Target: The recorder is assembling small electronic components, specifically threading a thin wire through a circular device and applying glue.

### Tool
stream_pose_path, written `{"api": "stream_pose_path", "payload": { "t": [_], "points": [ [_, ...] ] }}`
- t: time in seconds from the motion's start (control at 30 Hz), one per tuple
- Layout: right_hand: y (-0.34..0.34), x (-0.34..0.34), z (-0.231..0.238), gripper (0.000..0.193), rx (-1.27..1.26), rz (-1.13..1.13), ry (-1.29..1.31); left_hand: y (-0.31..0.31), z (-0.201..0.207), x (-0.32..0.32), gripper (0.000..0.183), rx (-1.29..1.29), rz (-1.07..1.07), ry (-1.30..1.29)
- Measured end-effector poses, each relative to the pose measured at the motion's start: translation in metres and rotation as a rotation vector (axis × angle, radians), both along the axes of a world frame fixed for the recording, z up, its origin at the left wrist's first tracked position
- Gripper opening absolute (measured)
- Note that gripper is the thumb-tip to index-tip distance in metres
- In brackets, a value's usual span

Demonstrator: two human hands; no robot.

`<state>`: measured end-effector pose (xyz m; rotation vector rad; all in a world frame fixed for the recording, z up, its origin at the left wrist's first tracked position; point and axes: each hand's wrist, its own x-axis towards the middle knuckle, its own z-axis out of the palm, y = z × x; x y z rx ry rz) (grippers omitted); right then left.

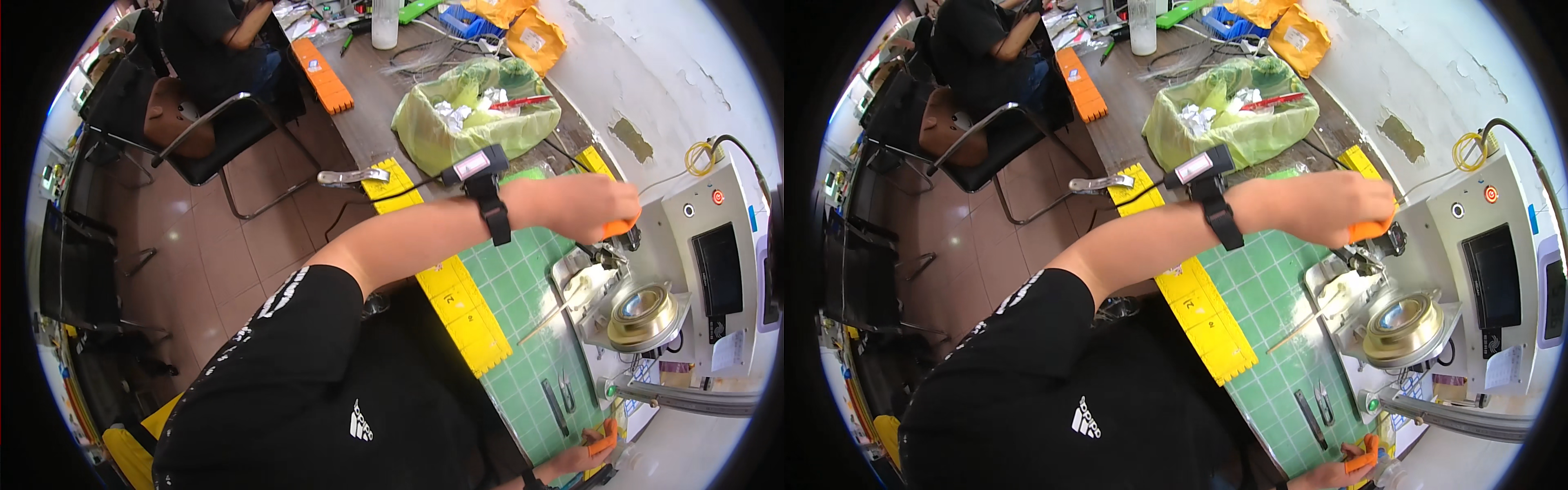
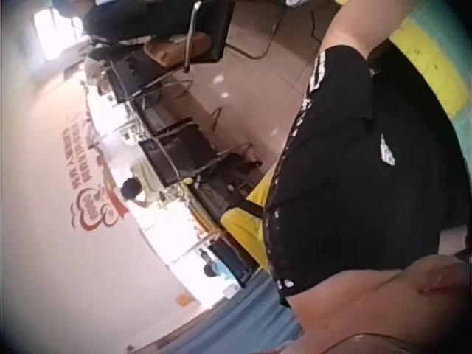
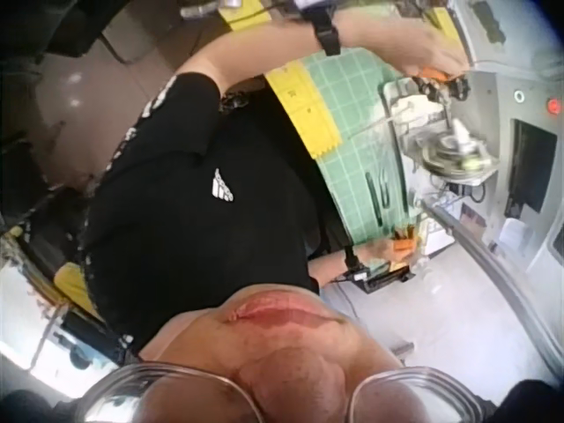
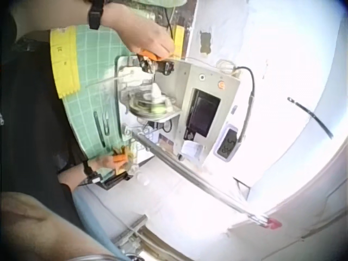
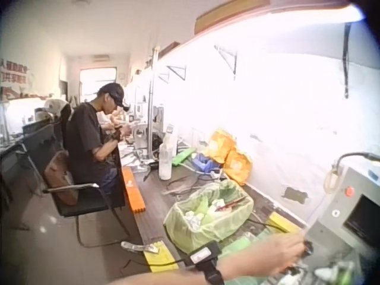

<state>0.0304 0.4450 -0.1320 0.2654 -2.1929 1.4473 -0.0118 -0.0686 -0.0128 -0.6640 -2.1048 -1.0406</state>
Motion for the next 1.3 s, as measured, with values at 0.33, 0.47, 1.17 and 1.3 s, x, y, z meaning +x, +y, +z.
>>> {"api": "stream_pose_path", "payload": {
  "t": [0.33,0.47,1.17,1.3],
  "points": [
    [-0.021,0.012,0.015,0.024,0.164,-0.067,0.098,0.014,-0.033,-0.003,0.014,-0.059,0.086,0.252],
    [-0.036,0.011,0.011,0.025,0.099,-0.036,0.097,0.013,-0.032,0.002,0.013,-0.008,0.064,0.188],
    [-0.017,0.012,-0.007,0.031,0.022,-0.008,-0.169,0.009,-0.038,0.014,0.019,0.036,0.082,0.187],
    [-0.060,0.025,0.013,0.031,-0.095,-0.088,-0.071,0.008,-0.031,0.006,0.023,0.033,0.052,0.099]
  ]
}}
